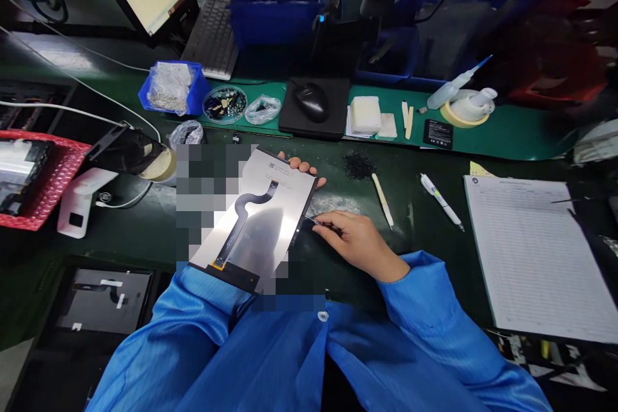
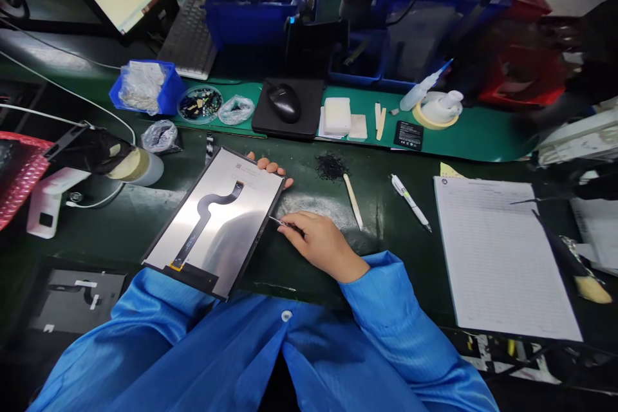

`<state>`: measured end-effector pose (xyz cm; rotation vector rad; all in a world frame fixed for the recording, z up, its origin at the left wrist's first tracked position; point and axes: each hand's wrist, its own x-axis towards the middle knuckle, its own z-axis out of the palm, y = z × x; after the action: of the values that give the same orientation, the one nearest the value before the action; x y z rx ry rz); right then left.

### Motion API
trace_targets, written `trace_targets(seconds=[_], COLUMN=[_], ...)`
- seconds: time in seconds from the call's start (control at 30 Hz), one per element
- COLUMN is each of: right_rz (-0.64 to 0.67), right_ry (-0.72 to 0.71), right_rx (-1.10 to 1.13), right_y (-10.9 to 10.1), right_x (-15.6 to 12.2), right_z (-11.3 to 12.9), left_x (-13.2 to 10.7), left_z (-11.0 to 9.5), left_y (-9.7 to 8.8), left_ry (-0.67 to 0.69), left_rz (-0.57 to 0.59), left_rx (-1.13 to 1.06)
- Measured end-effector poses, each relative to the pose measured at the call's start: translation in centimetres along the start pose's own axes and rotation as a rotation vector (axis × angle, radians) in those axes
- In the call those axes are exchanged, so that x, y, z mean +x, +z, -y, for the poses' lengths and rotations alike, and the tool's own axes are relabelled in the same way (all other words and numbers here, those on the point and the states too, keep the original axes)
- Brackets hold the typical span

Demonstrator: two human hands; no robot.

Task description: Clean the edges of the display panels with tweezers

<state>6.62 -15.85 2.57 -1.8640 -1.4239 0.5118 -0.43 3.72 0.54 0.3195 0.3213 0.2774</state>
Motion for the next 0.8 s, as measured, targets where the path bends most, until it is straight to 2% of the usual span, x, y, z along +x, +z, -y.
trace_targets(seconds=[0.13, 0.3, 0.4, 0.53, 0.67, 0.8], right_rz=[-0.003, -0.026, -0.019, 0.005, -0.016, -0.041], right_ry=[-0.01, 0.06, 0.03, 0.032, 0.069, 0.006], right_rx=[-0.035, 0.023, -0.002, -0.006, 0.032, -0.004], right_y=[0.0, 0.0, -0.1, -0.3, -0.3, -0.1], right_x=[0.0, 0.1, 0.2, 0.2, 0.1, 0.1], right_z=[0.0, 0.2, 0.2, 0.4, 0.5, 0.2], left_x=[0.0, 0.7, 0.9, -0.4, -2.5, -2.8], left_z=[0.0, 0.1, 0.1, 0.2, 0.4, 0.8], left_y=[0.1, -1.3, -1.6, -0.5, 1.2, 1.7], left_ry=[-0.009, -0.018, -0.026, 0.036, 0.18, 0.25], left_rz=[-0.004, 0.042, 0.061, 0.024, 0.055, 0.008], left_rx=[-0.012, -0.017, -0.025, 0.01, 0.061, 0.064])
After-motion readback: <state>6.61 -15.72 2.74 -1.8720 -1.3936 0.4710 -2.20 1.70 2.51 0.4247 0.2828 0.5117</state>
